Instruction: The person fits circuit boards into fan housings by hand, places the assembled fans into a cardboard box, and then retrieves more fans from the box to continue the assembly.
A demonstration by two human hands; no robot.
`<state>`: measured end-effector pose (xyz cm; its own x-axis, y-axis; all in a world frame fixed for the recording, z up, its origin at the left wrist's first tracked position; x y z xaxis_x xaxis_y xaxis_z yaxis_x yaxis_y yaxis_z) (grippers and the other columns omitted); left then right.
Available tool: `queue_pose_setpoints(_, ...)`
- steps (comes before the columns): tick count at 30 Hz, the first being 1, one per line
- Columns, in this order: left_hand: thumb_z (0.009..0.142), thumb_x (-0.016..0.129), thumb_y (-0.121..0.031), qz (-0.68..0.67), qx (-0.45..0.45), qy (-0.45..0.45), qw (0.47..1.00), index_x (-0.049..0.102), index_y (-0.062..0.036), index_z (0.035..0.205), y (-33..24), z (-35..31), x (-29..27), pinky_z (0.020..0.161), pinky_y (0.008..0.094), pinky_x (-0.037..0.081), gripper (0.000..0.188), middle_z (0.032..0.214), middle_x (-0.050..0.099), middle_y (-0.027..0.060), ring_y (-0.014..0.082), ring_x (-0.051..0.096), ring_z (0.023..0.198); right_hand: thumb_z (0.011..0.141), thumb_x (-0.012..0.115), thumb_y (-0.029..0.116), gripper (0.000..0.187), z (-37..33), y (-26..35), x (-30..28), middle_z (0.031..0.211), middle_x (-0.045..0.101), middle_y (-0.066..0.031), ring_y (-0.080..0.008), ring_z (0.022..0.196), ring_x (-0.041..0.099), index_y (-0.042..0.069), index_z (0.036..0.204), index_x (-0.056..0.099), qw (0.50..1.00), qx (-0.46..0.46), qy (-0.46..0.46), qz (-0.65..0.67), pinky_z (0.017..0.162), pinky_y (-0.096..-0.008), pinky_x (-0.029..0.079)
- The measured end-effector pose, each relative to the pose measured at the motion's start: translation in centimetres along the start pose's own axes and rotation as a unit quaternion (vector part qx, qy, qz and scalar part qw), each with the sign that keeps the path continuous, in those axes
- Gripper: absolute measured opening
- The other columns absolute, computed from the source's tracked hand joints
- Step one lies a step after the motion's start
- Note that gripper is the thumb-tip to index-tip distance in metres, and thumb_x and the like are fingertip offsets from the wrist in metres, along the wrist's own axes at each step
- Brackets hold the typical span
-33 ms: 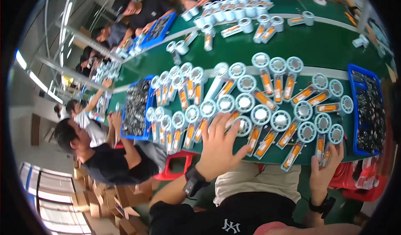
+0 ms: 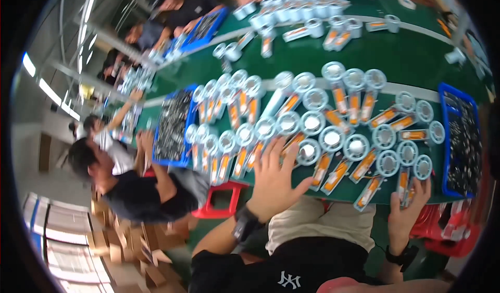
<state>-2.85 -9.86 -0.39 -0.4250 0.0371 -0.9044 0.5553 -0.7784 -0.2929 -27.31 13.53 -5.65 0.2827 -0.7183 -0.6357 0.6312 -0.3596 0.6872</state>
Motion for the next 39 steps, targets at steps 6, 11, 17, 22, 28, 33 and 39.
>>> queue_pose_setpoints(6,0.081,0.076,-0.031,-0.008,-0.092,-0.122,0.988,0.056,-0.0046,0.137,2.2,-3.1,3.6,0.115,0.0608,0.029,0.065,0.144,0.050,0.0209,0.0375,0.044,0.140,0.094,0.075,0.030,0.063,1.0,-4.4,-1.4,0.155,0.041,-0.0216,-0.0373,0.144,0.039,0.000,0.145,0.053,0.987,-0.087,0.033,-0.134,0.121,-0.0462,0.029)
queue_pose_setpoints(11,0.074,0.074,-0.018,-0.021,-0.100,-0.266,0.959,0.062,-0.0059,0.126,3.8,-5.3,3.6,0.113,0.0579,0.034,0.055,0.134,0.056,0.0185,0.0364,0.048,0.135,0.098,0.072,0.018,0.042,0.7,-0.7,-2.2,0.150,0.044,-0.0251,-0.0375,0.141,0.043,-0.002,0.132,0.059,0.971,-0.174,-0.058,-0.151,0.110,-0.0440,0.045)
queue_pose_setpoints(17,0.067,0.071,-0.005,-0.037,-0.101,-0.467,0.878,0.065,-0.0078,0.116,5.3,-15.6,1.2,0.105,0.0550,0.042,0.049,0.124,0.060,0.0160,0.0385,0.054,0.124,0.096,0.057,-0.008,0.011,-5.5,7.0,1.1,0.131,0.056,-0.0242,-0.0352,0.114,0.061,-0.003,0.105,0.060,0.888,-0.366,0.174,0.218,0.099,-0.0418,0.053)
queue_pose_setpoints(22,0.070,0.071,-0.007,0.185,-0.629,-0.411,0.634,0.066,-0.0043,0.118,15.6,-48.8,4.6,0.105,0.0529,0.046,0.048,0.125,0.064,0.0202,0.0420,0.057,0.121,0.094,0.059,-0.007,0.008,-11.1,3.4,10.8,0.115,0.061,-0.0166,-0.0264,0.104,0.062,-0.003,0.100,0.062,0.854,-0.217,0.413,0.231,0.093,-0.0341,0.051)
queue_pose_setpoints(28,0.080,0.075,-0.031,0.126,-0.940,-0.273,0.159,0.061,-0.0097,0.129,2.5,-79.4,16.1,0.101,0.0500,0.052,0.055,0.128,0.064,0.0216,0.0375,0.065,0.117,0.091,0.060,-0.007,0.007,-13.1,2.4,19.9,0.105,0.064,-0.0126,-0.0231,0.095,0.063,-0.003,0.095,0.064,0.810,-0.294,0.499,0.096,0.085,-0.0316,0.052)
queue_pose_setpoints(33,0.085,0.069,-0.024,-0.003,-0.946,-0.178,0.271,0.062,-0.0069,0.119,1.5,-81.6,22.0,0.092,0.0516,0.056,0.038,0.110,0.071,0.0249,0.0411,0.070,0.105,0.091,0.061,-0.006,0.007,-14.3,6.2,25.8,0.099,0.065,-0.0110,-0.0216,0.090,0.063,-0.002,0.094,0.065,0.776,-0.320,0.539,0.070,0.080,-0.0313,0.052)
queue_pose_setpoints(39,0.087,0.066,-0.017,-0.021,-0.946,-0.096,0.310,0.060,-0.0056,0.108,1.8,-77.4,19.5,0.086,0.0510,0.058,0.024,0.101,0.074,0.0246,0.0412,0.073,0.097,0.091,0.063,-0.004,0.005,-17.2,9.1,28.6,0.096,0.066,-0.0100,-0.0208,0.088,0.063,-0.001,0.094,0.065,0.757,-0.345,0.545,0.108,0.075,-0.0311,0.052)
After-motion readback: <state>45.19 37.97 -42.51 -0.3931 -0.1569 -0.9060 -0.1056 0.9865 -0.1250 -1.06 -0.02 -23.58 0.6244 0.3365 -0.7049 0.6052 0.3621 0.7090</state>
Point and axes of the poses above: each hand's wrist, its own z-axis towards the middle knuckle, its own x-axis out of the palm, y = z × x, the point moved 7 cm from there along z, towards the middle knuckle
